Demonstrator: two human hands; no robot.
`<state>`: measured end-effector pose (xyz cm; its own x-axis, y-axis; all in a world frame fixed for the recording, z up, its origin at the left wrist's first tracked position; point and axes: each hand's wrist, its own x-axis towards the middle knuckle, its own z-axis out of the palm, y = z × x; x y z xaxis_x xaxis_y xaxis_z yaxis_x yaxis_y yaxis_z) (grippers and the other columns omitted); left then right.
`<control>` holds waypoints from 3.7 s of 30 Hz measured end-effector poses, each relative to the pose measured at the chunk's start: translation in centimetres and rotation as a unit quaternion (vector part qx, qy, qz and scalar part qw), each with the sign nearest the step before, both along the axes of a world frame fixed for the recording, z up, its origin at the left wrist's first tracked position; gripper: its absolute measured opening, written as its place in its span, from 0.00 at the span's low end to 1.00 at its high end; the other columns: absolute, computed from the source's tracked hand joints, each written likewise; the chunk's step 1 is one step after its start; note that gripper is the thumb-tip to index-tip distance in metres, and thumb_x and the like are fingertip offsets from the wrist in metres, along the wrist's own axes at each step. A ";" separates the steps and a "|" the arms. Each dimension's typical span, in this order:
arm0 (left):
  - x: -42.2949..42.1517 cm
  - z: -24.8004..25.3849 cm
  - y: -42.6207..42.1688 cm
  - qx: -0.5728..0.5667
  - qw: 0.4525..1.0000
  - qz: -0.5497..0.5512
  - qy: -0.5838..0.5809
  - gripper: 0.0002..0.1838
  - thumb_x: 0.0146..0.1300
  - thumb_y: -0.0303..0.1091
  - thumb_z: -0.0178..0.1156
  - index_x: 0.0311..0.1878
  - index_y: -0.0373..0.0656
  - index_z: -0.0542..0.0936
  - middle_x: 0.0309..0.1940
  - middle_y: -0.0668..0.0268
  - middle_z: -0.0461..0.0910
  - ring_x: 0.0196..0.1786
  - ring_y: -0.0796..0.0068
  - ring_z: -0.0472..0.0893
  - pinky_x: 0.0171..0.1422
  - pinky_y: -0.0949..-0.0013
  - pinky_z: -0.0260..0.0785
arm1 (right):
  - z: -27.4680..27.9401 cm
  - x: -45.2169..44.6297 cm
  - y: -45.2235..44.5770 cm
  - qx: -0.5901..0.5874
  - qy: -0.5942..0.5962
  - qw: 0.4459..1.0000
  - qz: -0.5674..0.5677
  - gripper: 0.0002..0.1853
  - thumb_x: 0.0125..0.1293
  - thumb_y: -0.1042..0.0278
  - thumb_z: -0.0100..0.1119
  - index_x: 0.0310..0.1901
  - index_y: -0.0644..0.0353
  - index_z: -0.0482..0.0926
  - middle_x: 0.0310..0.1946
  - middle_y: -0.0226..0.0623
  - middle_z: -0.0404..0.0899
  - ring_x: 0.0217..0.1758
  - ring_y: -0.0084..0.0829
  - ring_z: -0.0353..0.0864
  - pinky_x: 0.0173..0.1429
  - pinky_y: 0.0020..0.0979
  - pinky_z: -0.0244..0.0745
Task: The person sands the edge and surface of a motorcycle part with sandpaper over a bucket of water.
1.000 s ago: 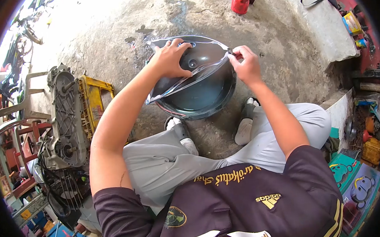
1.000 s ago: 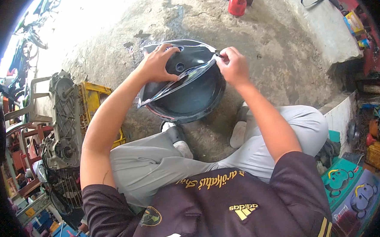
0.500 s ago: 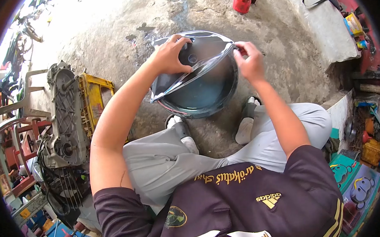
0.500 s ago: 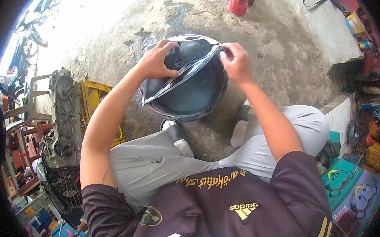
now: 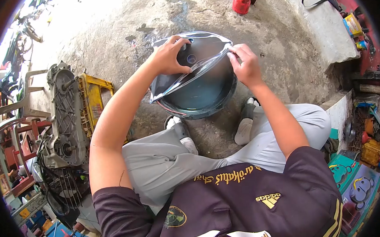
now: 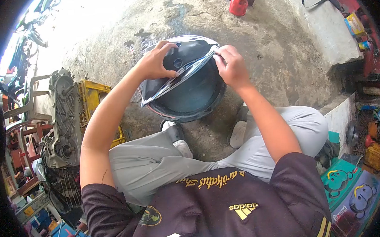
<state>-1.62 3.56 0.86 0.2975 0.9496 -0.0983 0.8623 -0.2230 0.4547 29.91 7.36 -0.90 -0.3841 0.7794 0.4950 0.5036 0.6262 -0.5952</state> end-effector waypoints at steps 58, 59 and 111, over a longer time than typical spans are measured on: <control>-0.1 -0.1 -0.5 -0.013 1.000 0.001 0.010 0.52 0.45 0.54 0.83 0.76 0.59 0.72 0.78 0.58 0.68 0.78 0.48 0.73 0.78 0.32 0.63 | 0.1 -0.6 -0.8 0.042 -0.008 0.999 0.005 0.08 0.68 0.79 0.68 0.48 0.64 0.86 0.46 0.45 0.87 0.52 0.51 0.84 0.59 0.46 0.80; -0.1 -0.1 -0.3 -0.020 1.000 0.001 0.008 0.52 0.45 0.54 0.83 0.76 0.59 0.72 0.78 0.59 0.68 0.79 0.48 0.73 0.78 0.32 0.63 | 0.0 -1.2 -1.8 0.049 -0.008 0.998 0.033 0.08 0.68 0.78 0.68 0.48 0.64 0.86 0.46 0.45 0.87 0.52 0.51 0.84 0.59 0.46 0.80; 7.0 0.7 -1.3 -0.012 0.972 0.137 0.189 0.59 0.47 0.69 0.78 0.82 0.54 0.71 0.78 0.53 0.69 0.81 0.30 0.67 0.71 0.19 0.64 | -3.6 -2.9 -5.0 -0.265 0.121 0.955 -0.057 0.06 0.70 0.73 0.71 0.45 0.64 0.89 0.42 0.41 0.88 0.40 0.33 0.90 0.48 0.33 0.84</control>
